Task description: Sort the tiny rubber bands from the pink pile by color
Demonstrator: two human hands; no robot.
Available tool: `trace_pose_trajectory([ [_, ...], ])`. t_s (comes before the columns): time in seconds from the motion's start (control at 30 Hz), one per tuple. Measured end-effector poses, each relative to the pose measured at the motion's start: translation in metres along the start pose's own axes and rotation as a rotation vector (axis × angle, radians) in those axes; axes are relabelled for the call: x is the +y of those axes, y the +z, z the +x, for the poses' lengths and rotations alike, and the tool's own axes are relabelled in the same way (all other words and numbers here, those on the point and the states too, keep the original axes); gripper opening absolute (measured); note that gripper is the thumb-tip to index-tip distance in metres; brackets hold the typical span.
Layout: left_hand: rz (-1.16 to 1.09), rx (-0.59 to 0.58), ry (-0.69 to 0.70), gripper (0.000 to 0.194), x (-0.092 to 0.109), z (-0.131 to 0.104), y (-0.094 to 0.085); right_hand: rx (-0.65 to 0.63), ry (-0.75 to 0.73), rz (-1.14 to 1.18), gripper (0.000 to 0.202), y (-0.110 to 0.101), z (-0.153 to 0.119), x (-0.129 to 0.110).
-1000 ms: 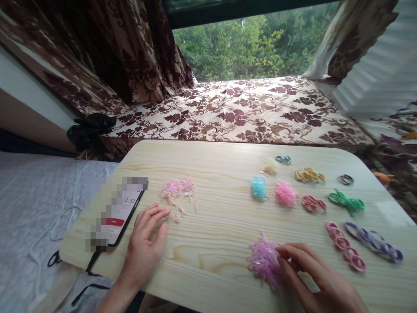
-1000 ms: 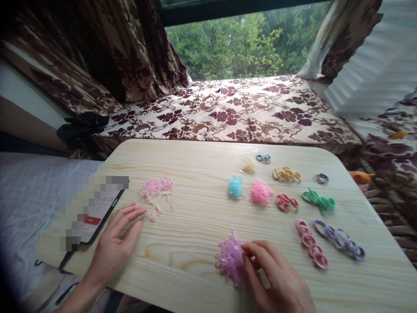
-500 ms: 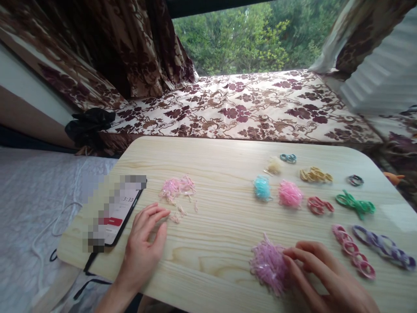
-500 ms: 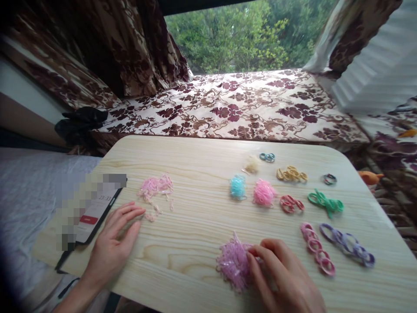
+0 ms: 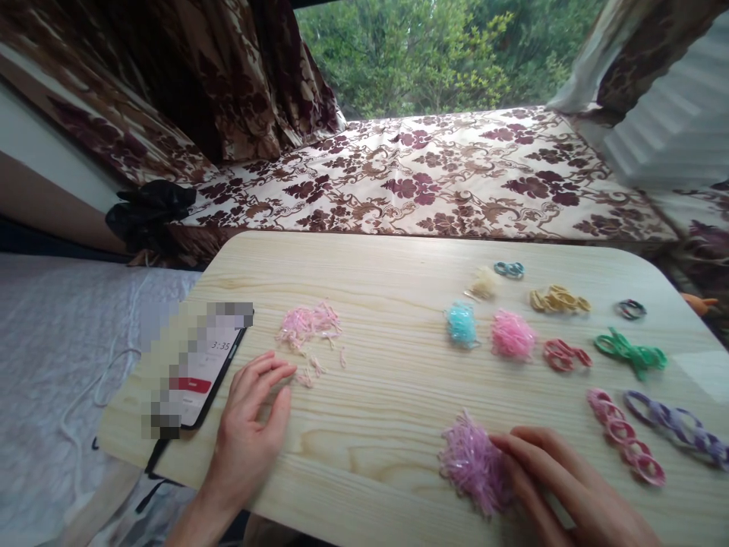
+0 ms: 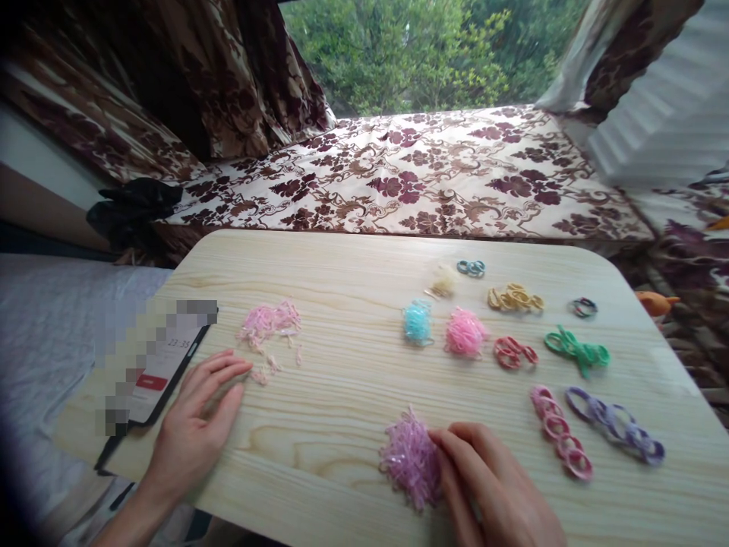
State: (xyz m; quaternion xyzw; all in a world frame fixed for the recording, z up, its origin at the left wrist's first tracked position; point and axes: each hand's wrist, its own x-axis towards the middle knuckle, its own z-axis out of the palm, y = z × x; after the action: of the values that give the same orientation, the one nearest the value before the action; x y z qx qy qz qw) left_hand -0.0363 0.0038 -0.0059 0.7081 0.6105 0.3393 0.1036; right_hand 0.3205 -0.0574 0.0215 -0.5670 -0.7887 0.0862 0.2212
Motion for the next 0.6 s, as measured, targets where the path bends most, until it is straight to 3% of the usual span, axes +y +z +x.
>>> trace_pose_trajectory([
  [0.17, -0.002, -0.001, -0.003, 0.018, 0.001, 0.001, -0.001, 0.048, 0.047, -0.081, 0.029, 0.003, 0.010, 0.005],
  [0.37, -0.005, -0.007, -0.014, 0.018, 0.002, 0.001, -0.001, -0.037, 0.015, -0.042, 0.030, -0.001, 0.017, -0.002],
  [0.6, -0.004, -0.006, -0.021, 0.018, 0.003, 0.002, -0.002, 0.033, 0.008, -0.037, 0.022, -0.007, 0.011, 0.000],
])
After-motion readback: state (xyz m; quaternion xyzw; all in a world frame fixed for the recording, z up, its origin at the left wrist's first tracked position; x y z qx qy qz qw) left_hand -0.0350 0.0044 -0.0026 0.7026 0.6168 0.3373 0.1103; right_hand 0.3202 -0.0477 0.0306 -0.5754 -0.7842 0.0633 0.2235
